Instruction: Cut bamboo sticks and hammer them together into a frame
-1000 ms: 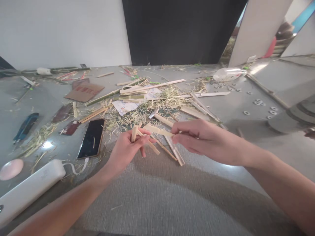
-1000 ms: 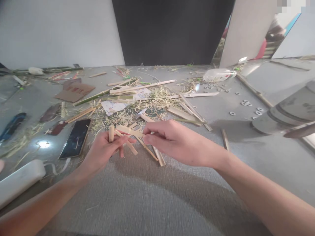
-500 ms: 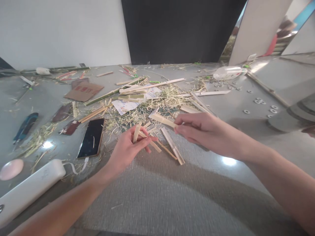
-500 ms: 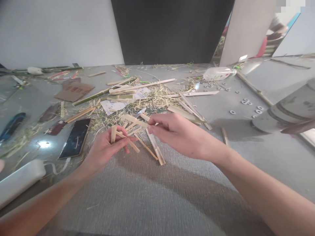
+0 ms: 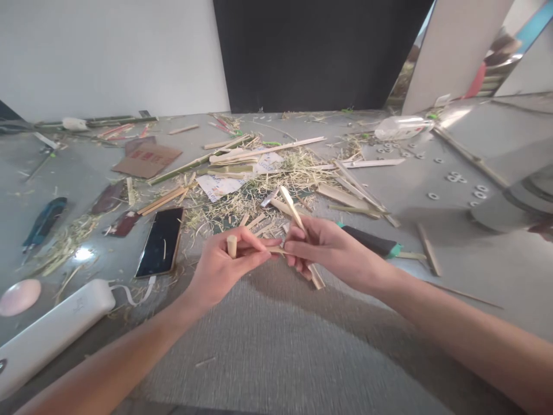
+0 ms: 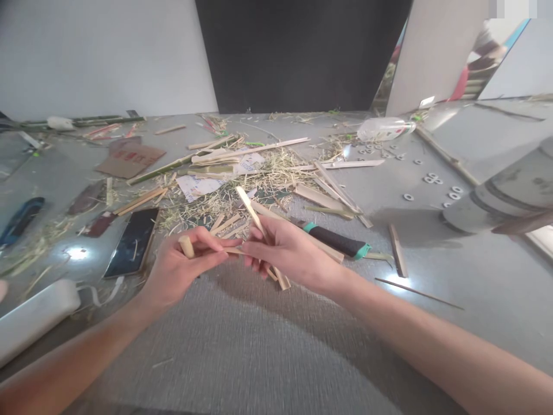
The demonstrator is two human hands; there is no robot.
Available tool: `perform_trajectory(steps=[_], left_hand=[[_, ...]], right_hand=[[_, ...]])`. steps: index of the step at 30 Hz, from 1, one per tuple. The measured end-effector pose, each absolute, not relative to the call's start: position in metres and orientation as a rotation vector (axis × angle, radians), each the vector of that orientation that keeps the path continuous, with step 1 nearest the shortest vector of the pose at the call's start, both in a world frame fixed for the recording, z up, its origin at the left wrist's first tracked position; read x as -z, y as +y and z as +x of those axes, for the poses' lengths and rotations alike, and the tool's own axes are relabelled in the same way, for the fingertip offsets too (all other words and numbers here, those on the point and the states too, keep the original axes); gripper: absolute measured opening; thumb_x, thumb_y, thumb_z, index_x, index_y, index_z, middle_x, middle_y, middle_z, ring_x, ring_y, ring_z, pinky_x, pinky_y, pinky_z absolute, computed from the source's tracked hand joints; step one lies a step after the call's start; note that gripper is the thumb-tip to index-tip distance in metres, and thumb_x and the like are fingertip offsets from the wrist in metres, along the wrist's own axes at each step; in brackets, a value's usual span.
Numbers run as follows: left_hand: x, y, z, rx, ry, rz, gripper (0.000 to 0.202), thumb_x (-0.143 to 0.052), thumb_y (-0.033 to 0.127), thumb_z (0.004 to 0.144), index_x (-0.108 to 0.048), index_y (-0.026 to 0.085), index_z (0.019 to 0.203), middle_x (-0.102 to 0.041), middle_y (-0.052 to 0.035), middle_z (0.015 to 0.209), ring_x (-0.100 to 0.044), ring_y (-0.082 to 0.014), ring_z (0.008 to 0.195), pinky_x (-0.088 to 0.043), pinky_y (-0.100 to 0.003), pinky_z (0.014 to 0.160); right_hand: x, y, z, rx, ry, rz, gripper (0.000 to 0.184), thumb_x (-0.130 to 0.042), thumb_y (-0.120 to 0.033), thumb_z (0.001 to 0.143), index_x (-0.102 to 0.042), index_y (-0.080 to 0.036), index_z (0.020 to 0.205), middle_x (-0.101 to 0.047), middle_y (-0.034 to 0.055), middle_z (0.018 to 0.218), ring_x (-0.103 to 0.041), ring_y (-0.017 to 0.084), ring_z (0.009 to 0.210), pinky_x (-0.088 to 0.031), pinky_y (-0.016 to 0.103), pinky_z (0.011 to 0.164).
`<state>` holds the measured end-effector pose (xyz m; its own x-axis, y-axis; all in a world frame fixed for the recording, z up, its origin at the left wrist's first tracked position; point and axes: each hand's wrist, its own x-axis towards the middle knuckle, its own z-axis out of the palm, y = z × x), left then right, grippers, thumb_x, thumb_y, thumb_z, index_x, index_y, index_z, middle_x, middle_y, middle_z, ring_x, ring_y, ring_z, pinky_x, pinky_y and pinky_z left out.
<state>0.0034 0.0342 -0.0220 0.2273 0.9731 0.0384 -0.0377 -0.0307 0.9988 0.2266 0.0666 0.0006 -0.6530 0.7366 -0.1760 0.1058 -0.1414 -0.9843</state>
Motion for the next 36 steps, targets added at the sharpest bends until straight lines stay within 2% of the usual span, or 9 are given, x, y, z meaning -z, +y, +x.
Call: perform_trajectory(steps=[2,5,8,10,15,20,24,29,36], left_hand=[[0.021,0.034,0.003,-1.051,1.019,1.301,0.01,-0.078,0.026,0.088,-0.069,0.023,0.091,-0.082,-0.0031,0.099,-0.078,-0.0222,0.102,-0.066,-0.03,0.085],[0.017,0.034,0.002,-1.015,1.136,1.394,0.012,-0.075,0.031,0.091,-0.068,0.024,0.099,-0.081,-0.0004,0.09,-0.078,-0.0166,0.077,-0.062,-0.024,0.069],[0.013,0.035,0.001,-0.964,1.302,1.659,0.012,-0.073,0.033,0.092,-0.073,0.022,0.087,-0.075,0.0018,0.072,-0.069,-0.012,0.063,-0.052,-0.02,0.058],[0.011,0.035,0.001,-0.945,1.354,1.831,0.015,-0.072,0.032,0.092,-0.073,0.021,0.082,-0.074,0.0017,0.072,-0.066,-0.0117,0.065,-0.047,-0.021,0.059],[0.013,0.034,0.001,-0.944,1.355,2.079,0.013,-0.071,0.026,0.093,-0.071,0.02,0.081,-0.073,0.0027,0.076,-0.063,-0.0112,0.067,-0.044,-0.022,0.061],[0.017,0.032,0.002,-0.923,1.345,2.204,0.013,-0.066,0.026,0.097,-0.071,0.021,0.087,-0.072,0.0015,0.077,-0.063,-0.0119,0.066,-0.042,-0.021,0.056],[0.018,0.032,0.002,-0.866,1.361,2.246,0.015,-0.064,0.024,0.097,-0.071,0.02,0.084,-0.074,0.0011,0.078,-0.063,-0.0119,0.064,-0.042,-0.023,0.057],[0.02,0.032,0.002,-0.803,1.416,2.27,0.02,-0.065,0.025,0.096,-0.071,0.019,0.078,-0.071,0.0027,0.067,-0.059,-0.0111,0.055,-0.039,-0.025,0.056],[0.023,0.029,0.004,-0.705,1.484,2.292,0.034,-0.058,0.033,0.099,-0.067,0.018,0.069,-0.063,0.0016,0.054,-0.055,-0.0125,0.05,-0.035,-0.027,0.054]], right_hand=[[-0.002,0.068,0.229,-1.733,-1.778,-1.025,0.024,-0.057,-0.036,0.1,-0.045,-0.023,0.085,-0.062,-0.0019,0.076,-0.058,0.012,0.06,-0.046,0.026,0.054],[-0.006,0.068,0.229,-1.408,-1.991,-1.163,0.026,-0.056,-0.033,0.099,-0.039,-0.024,0.082,-0.057,-0.0046,0.071,-0.054,0.011,0.059,-0.042,0.026,0.054],[-0.009,0.066,0.227,-0.999,-2.172,-1.208,0.031,-0.058,-0.029,0.097,-0.033,-0.023,0.079,-0.049,-0.0063,0.067,-0.043,0.009,0.058,-0.033,0.025,0.053],[-0.009,0.064,0.226,-0.845,-2.234,-1.202,0.033,-0.059,-0.027,0.096,-0.032,-0.023,0.078,-0.046,-0.0069,0.065,-0.037,0.009,0.057,-0.03,0.025,0.052],[-0.006,0.061,0.227,-0.759,-2.34,-1.132,0.032,-0.06,-0.028,0.096,-0.034,-0.023,0.079,-0.045,-0.0072,0.063,-0.035,0.008,0.055,-0.027,0.025,0.052],[-0.001,0.06,0.227,-0.663,-2.395,-1.119,0.034,-0.057,-0.028,0.099,-0.03,-0.024,0.08,-0.044,-0.0064,0.063,-0.033,0.009,0.055,-0.024,0.028,0.053],[0.001,0.06,0.227,-0.569,-2.464,-1.14,0.032,-0.055,-0.029,0.101,-0.03,-0.024,0.082,-0.045,-0.0061,0.063,-0.036,0.01,0.056,-0.022,0.028,0.055],[0.006,0.058,0.225,-0.503,-2.471,-1.147,0.031,-0.052,-0.027,0.101,-0.029,-0.024,0.081,-0.043,-0.0057,0.063,-0.036,0.01,0.056,-0.02,0.028,0.054],[0.015,0.048,0.22,-0.405,-2.477,-1.172,0.021,-0.049,-0.019,0.098,-0.036,-0.023,0.081,-0.042,-0.005,0.064,-0.023,0.011,0.056,-0.018,0.03,0.055]])
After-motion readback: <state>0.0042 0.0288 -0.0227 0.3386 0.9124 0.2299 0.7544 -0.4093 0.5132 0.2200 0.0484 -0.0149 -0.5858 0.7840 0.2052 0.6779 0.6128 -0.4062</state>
